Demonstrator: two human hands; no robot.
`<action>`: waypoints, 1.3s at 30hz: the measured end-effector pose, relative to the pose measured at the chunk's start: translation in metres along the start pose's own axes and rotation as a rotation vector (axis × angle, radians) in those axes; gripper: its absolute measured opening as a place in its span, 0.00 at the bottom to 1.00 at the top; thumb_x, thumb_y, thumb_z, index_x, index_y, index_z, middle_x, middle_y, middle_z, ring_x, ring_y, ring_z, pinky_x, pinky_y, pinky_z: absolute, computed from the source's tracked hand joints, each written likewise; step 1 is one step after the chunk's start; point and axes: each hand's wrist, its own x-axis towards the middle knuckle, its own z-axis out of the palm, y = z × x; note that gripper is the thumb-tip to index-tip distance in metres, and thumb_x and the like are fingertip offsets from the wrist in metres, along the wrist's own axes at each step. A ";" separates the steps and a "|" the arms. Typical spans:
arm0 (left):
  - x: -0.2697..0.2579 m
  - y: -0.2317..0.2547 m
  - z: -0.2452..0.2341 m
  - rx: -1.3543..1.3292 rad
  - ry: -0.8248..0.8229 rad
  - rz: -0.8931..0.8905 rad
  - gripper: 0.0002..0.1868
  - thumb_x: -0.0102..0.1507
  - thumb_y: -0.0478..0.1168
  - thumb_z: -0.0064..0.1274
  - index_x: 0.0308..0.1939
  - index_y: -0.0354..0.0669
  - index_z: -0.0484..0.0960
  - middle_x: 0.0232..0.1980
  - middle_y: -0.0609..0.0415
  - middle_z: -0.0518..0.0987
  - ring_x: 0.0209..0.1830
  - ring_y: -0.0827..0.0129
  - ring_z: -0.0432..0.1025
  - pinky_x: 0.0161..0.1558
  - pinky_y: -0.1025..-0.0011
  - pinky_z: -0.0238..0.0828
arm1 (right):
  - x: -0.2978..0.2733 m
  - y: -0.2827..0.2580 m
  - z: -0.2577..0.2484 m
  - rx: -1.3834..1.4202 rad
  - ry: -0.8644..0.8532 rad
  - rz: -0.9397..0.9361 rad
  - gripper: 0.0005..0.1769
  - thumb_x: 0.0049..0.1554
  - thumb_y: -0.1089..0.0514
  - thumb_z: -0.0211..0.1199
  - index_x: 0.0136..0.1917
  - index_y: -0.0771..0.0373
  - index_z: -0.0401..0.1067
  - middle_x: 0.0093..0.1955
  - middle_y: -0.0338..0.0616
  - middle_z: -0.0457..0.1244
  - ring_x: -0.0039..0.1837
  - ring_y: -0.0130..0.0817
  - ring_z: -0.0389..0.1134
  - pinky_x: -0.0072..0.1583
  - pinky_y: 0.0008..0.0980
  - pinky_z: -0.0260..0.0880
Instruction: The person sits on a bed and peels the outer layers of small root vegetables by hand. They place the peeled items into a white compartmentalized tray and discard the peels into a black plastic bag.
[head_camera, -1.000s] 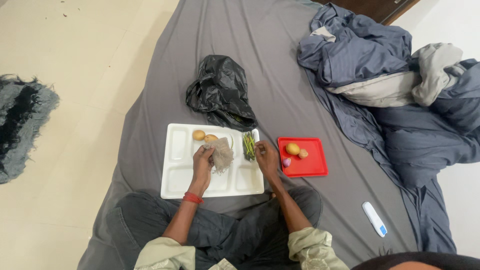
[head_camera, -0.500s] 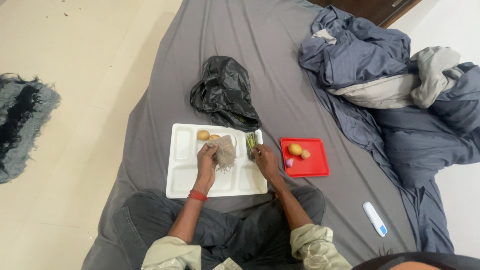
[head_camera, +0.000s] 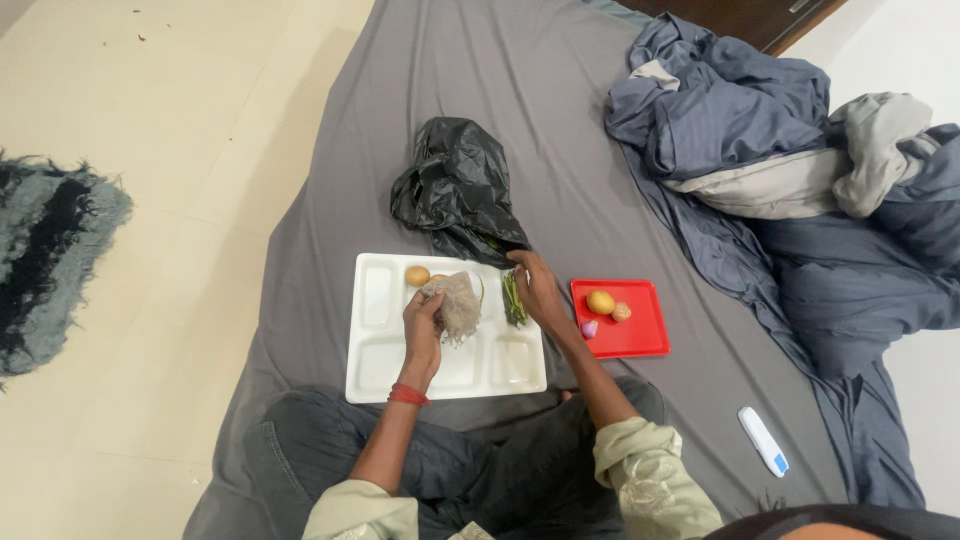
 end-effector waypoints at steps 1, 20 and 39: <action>0.001 0.001 -0.001 -0.011 -0.008 0.011 0.17 0.68 0.38 0.48 0.59 0.37 0.77 0.50 0.56 0.79 0.48 0.72 0.74 0.50 0.71 0.72 | 0.008 0.008 0.005 -0.041 -0.013 0.001 0.16 0.61 0.69 0.52 0.61 0.66 0.71 0.60 0.54 0.67 0.61 0.52 0.69 0.64 0.43 0.68; 0.001 0.004 0.004 -0.079 -0.030 -0.024 0.16 0.67 0.37 0.47 0.58 0.36 0.78 0.50 0.55 0.79 0.50 0.72 0.74 0.53 0.71 0.72 | 0.089 0.025 0.037 -0.188 -0.121 -0.107 0.28 0.59 0.71 0.52 0.73 0.67 0.63 0.82 0.59 0.44 0.83 0.57 0.43 0.78 0.46 0.49; 0.010 0.003 0.002 -0.111 0.022 -0.025 0.15 0.67 0.36 0.48 0.57 0.36 0.79 0.47 0.57 0.79 0.45 0.75 0.73 0.47 0.76 0.71 | 0.111 0.045 0.084 -0.153 -0.111 -0.190 0.20 0.55 0.68 0.51 0.59 0.69 0.73 0.54 0.67 0.67 0.56 0.66 0.68 0.57 0.52 0.69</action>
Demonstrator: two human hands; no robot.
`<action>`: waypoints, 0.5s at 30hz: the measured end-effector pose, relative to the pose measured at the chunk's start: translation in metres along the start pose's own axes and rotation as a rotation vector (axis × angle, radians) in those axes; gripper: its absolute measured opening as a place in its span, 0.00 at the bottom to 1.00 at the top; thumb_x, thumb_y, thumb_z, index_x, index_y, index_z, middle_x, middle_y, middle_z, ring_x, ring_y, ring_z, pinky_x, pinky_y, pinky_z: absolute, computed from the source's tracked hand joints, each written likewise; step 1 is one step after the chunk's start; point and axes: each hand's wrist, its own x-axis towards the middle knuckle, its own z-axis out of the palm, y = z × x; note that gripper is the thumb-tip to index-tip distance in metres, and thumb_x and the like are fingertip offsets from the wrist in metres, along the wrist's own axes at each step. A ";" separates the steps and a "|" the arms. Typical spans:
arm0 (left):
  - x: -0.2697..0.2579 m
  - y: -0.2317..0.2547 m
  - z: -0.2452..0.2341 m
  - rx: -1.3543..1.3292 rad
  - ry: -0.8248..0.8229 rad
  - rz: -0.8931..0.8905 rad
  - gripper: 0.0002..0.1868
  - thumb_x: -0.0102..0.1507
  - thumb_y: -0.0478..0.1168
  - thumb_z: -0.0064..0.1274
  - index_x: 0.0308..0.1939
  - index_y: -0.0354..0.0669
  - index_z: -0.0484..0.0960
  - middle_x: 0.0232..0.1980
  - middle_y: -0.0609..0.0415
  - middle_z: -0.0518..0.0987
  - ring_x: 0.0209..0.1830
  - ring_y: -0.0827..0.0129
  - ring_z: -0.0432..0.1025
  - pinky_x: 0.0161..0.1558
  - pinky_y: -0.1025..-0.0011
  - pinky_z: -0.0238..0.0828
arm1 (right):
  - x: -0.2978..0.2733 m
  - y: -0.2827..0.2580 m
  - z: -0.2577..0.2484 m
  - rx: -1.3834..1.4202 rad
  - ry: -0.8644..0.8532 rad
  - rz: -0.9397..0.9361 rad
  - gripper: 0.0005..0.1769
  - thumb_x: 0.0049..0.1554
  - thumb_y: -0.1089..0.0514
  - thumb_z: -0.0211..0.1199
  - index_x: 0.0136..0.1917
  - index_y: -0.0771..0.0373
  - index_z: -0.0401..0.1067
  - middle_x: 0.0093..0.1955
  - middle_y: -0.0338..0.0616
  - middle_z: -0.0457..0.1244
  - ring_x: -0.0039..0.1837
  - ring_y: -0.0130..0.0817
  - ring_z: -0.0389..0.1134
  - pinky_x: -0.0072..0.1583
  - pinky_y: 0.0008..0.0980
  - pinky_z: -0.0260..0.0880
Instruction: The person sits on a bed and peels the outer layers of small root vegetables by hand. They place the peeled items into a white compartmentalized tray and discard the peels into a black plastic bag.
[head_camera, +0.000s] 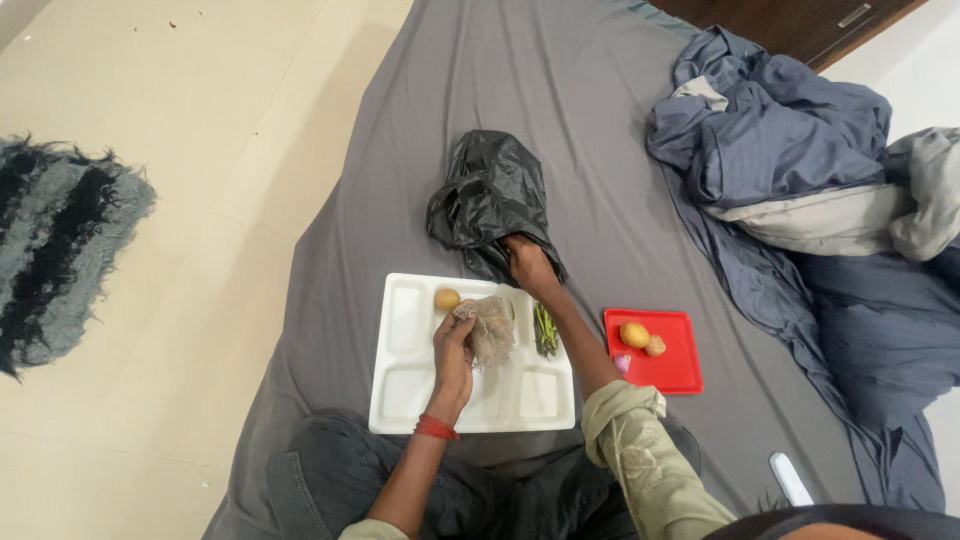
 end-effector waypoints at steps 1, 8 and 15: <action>0.000 -0.001 -0.001 0.005 0.006 -0.003 0.15 0.67 0.36 0.48 0.56 0.37 0.79 0.47 0.57 0.79 0.44 0.76 0.73 0.46 0.76 0.70 | -0.003 0.003 0.004 -0.006 0.025 -0.073 0.25 0.50 0.71 0.49 0.60 0.69 0.73 0.55 0.68 0.67 0.56 0.67 0.68 0.56 0.53 0.68; 0.003 0.000 -0.003 -0.012 0.015 -0.010 0.14 0.67 0.36 0.48 0.55 0.37 0.78 0.46 0.58 0.80 0.41 0.77 0.73 0.41 0.78 0.69 | -0.006 0.024 0.011 0.021 -0.189 0.228 0.15 0.62 0.61 0.59 0.62 0.67 0.72 0.59 0.62 0.67 0.61 0.60 0.67 0.62 0.48 0.66; 0.002 -0.001 -0.001 0.004 0.011 -0.016 0.15 0.68 0.35 0.47 0.57 0.38 0.78 0.47 0.57 0.79 0.44 0.76 0.73 0.43 0.77 0.70 | -0.018 0.042 -0.001 0.122 -0.290 0.161 0.20 0.58 0.65 0.58 0.64 0.65 0.71 0.61 0.61 0.66 0.62 0.56 0.67 0.62 0.45 0.66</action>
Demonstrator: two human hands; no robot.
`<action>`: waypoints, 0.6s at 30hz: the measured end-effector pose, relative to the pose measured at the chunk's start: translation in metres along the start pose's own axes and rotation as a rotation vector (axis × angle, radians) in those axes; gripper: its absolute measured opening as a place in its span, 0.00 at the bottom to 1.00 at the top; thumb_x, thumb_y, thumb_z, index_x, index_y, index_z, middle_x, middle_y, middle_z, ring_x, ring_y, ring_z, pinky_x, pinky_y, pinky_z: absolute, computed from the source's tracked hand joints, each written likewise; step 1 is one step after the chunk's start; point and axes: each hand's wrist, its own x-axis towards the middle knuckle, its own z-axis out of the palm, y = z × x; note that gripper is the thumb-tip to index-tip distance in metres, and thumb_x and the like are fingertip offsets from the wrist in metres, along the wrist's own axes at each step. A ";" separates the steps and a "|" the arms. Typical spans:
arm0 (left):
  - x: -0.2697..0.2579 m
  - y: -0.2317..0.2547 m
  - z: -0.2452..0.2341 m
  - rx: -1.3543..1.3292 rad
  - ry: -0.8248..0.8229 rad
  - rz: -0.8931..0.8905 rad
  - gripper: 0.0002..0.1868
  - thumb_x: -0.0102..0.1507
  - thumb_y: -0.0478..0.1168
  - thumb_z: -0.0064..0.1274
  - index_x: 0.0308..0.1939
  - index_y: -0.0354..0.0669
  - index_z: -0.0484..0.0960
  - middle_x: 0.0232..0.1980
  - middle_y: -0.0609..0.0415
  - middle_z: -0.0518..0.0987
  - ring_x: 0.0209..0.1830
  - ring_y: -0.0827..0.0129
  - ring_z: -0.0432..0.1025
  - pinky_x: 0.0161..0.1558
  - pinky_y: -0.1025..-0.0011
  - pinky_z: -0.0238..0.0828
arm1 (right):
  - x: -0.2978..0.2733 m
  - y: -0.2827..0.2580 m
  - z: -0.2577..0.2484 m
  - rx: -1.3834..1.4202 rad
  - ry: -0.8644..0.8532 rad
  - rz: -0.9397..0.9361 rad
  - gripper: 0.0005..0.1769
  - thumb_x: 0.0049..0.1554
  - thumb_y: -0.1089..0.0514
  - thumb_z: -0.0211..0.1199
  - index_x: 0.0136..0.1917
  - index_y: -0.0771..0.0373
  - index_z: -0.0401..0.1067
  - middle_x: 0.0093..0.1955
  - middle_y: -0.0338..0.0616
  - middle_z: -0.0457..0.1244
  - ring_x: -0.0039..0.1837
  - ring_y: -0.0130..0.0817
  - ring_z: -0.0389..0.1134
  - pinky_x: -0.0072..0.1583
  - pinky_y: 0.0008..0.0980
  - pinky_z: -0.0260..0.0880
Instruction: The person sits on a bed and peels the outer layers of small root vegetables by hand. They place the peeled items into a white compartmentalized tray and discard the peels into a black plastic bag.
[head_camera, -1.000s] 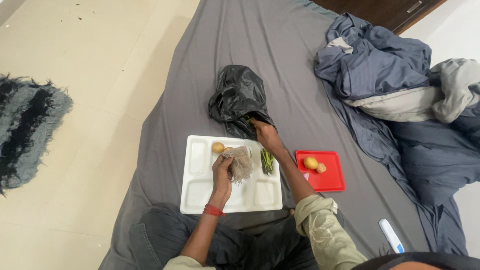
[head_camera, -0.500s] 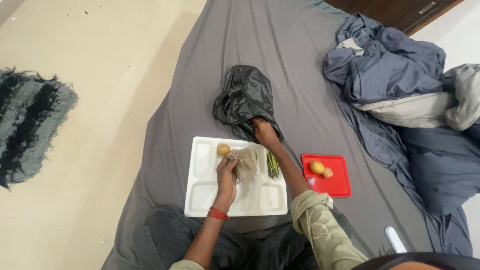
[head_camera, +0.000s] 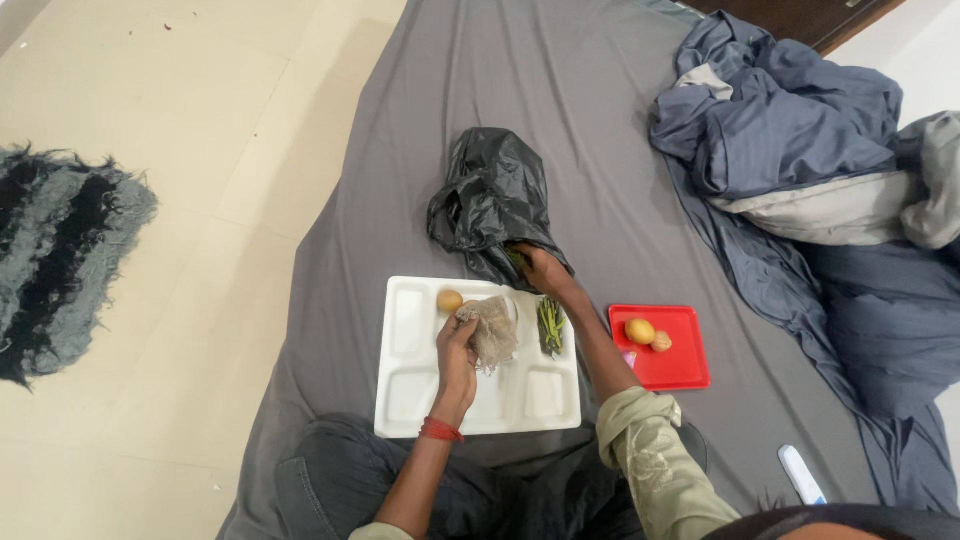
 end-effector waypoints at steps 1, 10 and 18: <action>-0.001 -0.001 0.000 -0.004 -0.010 0.006 0.15 0.68 0.35 0.47 0.57 0.37 0.78 0.47 0.57 0.79 0.44 0.75 0.74 0.45 0.76 0.71 | -0.002 0.000 -0.001 -0.018 -0.020 0.037 0.19 0.58 0.64 0.58 0.63 0.65 0.71 0.61 0.60 0.67 0.62 0.56 0.67 0.63 0.45 0.66; 0.000 -0.005 -0.003 0.021 -0.024 0.031 0.16 0.67 0.35 0.47 0.58 0.36 0.78 0.49 0.55 0.80 0.47 0.72 0.74 0.51 0.72 0.72 | -0.020 -0.034 -0.013 -0.011 0.182 0.141 0.16 0.60 0.65 0.58 0.61 0.65 0.73 0.54 0.63 0.68 0.57 0.59 0.69 0.59 0.48 0.67; -0.001 -0.005 -0.001 0.002 -0.040 0.033 0.16 0.67 0.34 0.46 0.58 0.36 0.78 0.51 0.55 0.80 0.49 0.72 0.74 0.53 0.73 0.72 | -0.025 -0.039 -0.016 0.069 0.369 0.068 0.15 0.58 0.62 0.63 0.59 0.66 0.75 0.53 0.59 0.69 0.54 0.56 0.72 0.56 0.45 0.70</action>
